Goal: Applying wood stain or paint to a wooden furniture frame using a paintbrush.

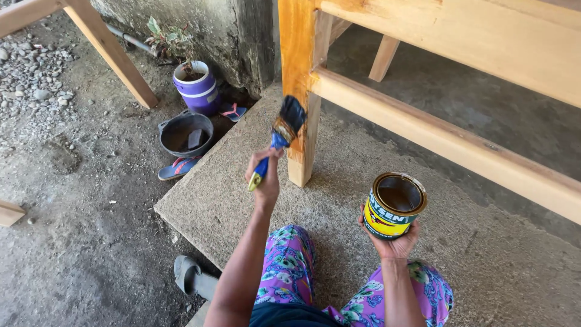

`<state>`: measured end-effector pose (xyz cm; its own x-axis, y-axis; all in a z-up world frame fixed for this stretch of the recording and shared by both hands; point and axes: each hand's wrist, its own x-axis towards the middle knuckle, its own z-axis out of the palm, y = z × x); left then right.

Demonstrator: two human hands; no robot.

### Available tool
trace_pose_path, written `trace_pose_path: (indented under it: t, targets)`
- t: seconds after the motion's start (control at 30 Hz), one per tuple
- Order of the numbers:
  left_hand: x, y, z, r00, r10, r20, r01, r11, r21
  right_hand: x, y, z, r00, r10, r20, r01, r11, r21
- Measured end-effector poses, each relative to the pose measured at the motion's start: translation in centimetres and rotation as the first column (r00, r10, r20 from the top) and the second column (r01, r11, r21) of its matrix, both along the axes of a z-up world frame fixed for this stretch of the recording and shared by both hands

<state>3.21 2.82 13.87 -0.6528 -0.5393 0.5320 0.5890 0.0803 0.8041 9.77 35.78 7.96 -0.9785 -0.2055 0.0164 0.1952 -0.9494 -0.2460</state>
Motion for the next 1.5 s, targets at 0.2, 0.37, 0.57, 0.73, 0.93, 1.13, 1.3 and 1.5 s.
trace_pose_path:
  t: [0.2, 0.37, 0.57, 0.73, 0.93, 1.13, 1.3, 1.5]
  targets:
    - [-0.4, 1.0, -10.7, 0.988, -0.123, 0.089, 0.106, 0.978, 0.182, 0.4, -0.5, 0.5, 1.000, 0.000, -0.021, 0.001, 0.998, 0.059]
    - [-1.5, -0.8, -16.9, 0.963, -0.085, 0.254, 0.058, 0.992, 0.114, 0.8, 0.0, -0.3, 1.000, 0.024, -0.004, -0.024, 1.000, -0.004]
    - [-3.3, -1.6, -17.9, 0.843, -0.076, 0.532, -0.018, 0.985, 0.169, 1.2, 0.0, -0.1, 1.000, 0.006, 0.017, -0.006, 1.000, 0.000]
    - [-5.8, -1.3, -13.3, 0.904, -0.206, 0.376, -0.019, 0.857, 0.516, 1.2, 0.2, 0.5, 1.000, -0.006, 0.019, 0.006, 1.000, 0.004]
    - [-3.6, -4.8, -4.6, 0.940, -0.279, -0.195, 0.333, 0.629, 0.703, 1.2, 0.4, -0.4, 0.999, 0.008, 0.049, -0.009, 0.999, 0.030]
    - [-2.5, -3.9, -5.5, 0.929, -0.267, -0.255, 0.365, 0.565, 0.740, 0.4, -0.1, -0.1, 1.000, 0.005, -0.018, -0.004, 1.000, 0.015]
    - [-3.8, -0.4, -19.9, 0.945, -0.310, -0.105, 0.234, 0.416, 0.878, 0.3, -0.5, 0.2, 0.999, 0.007, -0.044, -0.008, 1.000, -0.012]
    - [-5.1, -0.4, -28.8, 0.938, -0.270, 0.216, -0.042, 0.531, 0.846, 0.5, -1.4, 1.1, 0.998, -0.005, -0.065, 0.007, 1.000, 0.030]
